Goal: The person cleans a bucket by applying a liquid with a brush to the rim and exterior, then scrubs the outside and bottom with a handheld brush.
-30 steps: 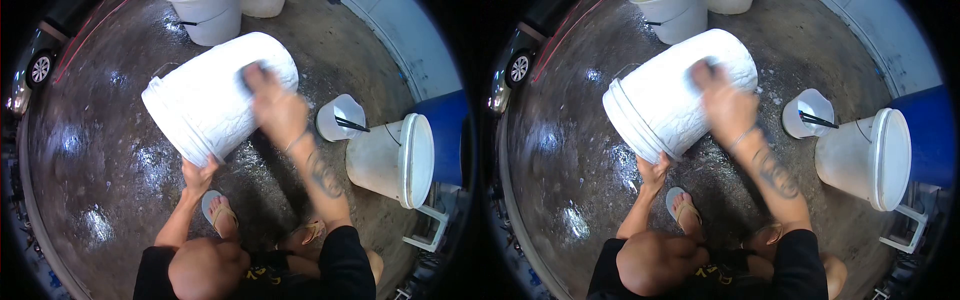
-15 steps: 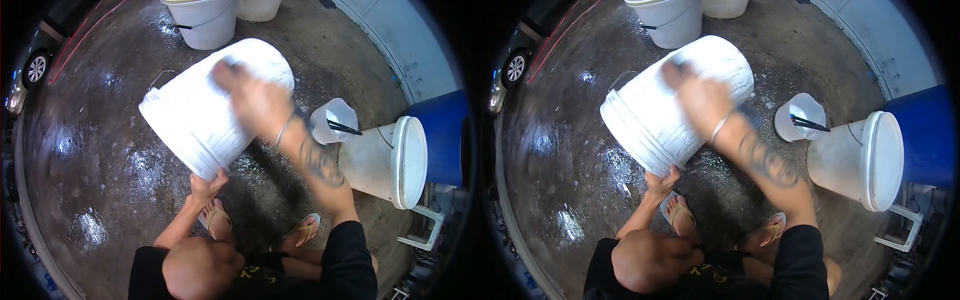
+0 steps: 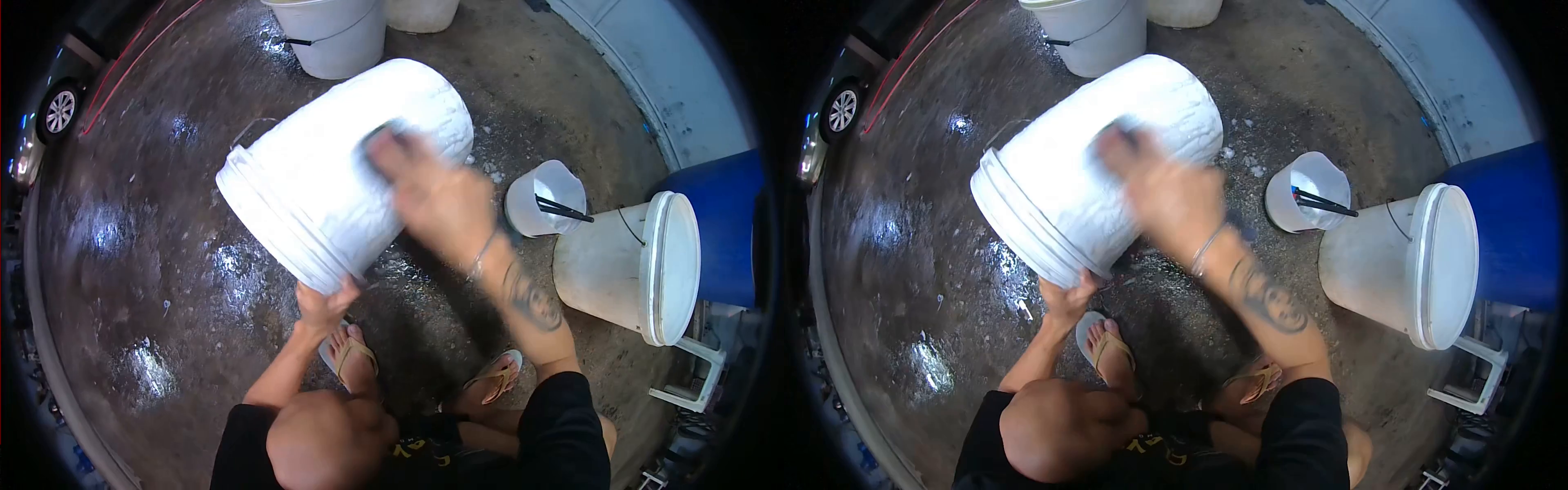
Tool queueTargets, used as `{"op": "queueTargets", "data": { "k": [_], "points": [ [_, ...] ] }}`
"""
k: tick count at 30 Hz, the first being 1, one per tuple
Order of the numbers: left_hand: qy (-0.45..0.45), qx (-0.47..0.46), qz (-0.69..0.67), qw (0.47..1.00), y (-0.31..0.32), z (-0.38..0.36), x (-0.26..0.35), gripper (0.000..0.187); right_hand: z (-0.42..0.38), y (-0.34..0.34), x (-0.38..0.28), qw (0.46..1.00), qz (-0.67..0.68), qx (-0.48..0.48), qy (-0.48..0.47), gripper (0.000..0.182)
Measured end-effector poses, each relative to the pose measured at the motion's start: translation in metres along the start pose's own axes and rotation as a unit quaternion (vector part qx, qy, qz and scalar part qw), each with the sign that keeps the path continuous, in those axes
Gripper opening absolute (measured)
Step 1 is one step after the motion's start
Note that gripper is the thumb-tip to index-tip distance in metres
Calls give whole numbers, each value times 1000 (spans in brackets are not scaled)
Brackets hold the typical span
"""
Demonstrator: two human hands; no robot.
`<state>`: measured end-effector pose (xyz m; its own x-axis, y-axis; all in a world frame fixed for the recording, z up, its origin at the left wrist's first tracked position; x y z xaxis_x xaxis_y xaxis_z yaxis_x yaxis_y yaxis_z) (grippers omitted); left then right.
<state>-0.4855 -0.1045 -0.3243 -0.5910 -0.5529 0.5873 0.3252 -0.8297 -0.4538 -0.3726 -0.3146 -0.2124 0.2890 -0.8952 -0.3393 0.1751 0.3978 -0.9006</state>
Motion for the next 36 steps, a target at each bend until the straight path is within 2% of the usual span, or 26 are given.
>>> {"op": "queueTargets", "data": {
  "k": [1, 2, 3, 5, 6, 7, 8, 9, 11, 12, 13, 15, 16, 17, 19, 20, 23, 25, 26, 28, 31, 32, 33, 34, 35, 36],
  "points": [
    [-1, 1, 3, 1000, -3, 5, -3, 29, 22, 4, 36, 994, -12, -11, 107, 52],
    [-45, 20, -19, 999, -5, 7, -4, 31, 38, 14, 70, 975, 11, 82, 205, 56],
    [-85, 39, -43, 995, -4, 9, -5, 34, 50, 54, 124, 964, 74, 42, 250, 54],
    [-37, 63, -17, 997, 0, 17, -7, 38, 27, 27, 46, 986, 37, 139, 86, 52],
    [-54, 84, -52, 994, -1, 19, -6, 38, 3, 32, 6, 995, -17, 91, 23, 56],
    [-67, 104, -86, 989, -3, 25, -8, 39, -21, 36, -32, 984, 64, 152, -69, 61],
    [-219, 112, -143, 959, -10, 26, -6, 42, -29, 42, -37, 979, 117, 145, -82, 61],
    [-220, 108, -139, 960, -16, 23, -11, 42, -36, 48, -41, 972, 172, 131, -92, 62],
    [-125, 95, -26, 987, -28, 20, -27, 47, -1, 47, 11, 993, 17, 89, 71, 59],
    [-208, 118, -91, 967, -29, 24, -24, 53, 21, 55, 48, 982, 42, 115, 144, 57],
    [-215, 118, -89, 965, -30, 20, -21, 53, 32, 64, 71, 963, 65, 140, 219, 56],
    [-120, 80, -16, 989, -26, 29, -24, 54, 17, 49, 37, 978, 34, 124, 165, 51],
    [-136, 112, -42, 983, -23, 25, -27, 52, -6, 46, 2, 989, 73, 53, 113, 49],
    [-135, 110, -44, 984, -24, 25, -27, 52, -31, 53, -30, 984, 90, 128, -88, 43],
    [-199, 120, -87, 969, -30, 24, -29, 51, -46, 61, -40, 945, 310, -29, 99, 52],
    [-133, 117, -70, 982, -33, 24, -33, 50, -30, 60, -15, 965, 234, 9, 120, 49],
    [-74, 57, -109, 990, -18, 17, -14, 37, 40, 54, 111, 969, 9, 112, 221, 47],
    [50, 20, 18, 998, 3, 24, 13, 20, 38, 23, 89, 977, -14, 72, 198, 54],
    [48, 19, 12, 999, 8, 15, 17, 20, 23, 9, 57, 984, 58, 40, 167, 63],
    [163, -35, 18, 986, 23, -9, 11, 13, -18, -17, -14, 999, 36, -16, -36, 74],
    [92, -77, -38, 992, 28, -57, -9, 15, -16, -21, -1, 999, 9, -48, -6, 70],
    [104, -77, -12, 992, 28, -54, -6, 14, 9, -15, 38, 998, -11, -10, 56, 65],
    [99, -72, -12, 992, 38, -74, -14, 14, 34, -19, 65, 975, -116, -23, 190, 59],
    [13, -132, -57, 990, 54, -114, -25, 13, 50, -7, 108, 961, -113, -1, 254, 57],
    [-60, -184, -99, 976, 63, -111, -31, 11, 52, -18, 102, 961, -83, -31, 263, 59],
    [-50, -177, -99, 978, 67, -105, -40, 11, 42, -18, 84, 984, -67, -14, 165, 61]
  ]
}}
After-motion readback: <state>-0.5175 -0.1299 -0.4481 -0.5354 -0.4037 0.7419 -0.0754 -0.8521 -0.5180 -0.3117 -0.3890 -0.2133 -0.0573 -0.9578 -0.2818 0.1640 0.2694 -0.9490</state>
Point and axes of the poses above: each hand's wrist, its own z-axis towards the middle knuckle, its own y-axis out of the palm, x = y × z, the point moved 1 cm from there along z, towards the middle knuckle, and after that the axes turned 13 degrees about y, right-handed, at the moved point
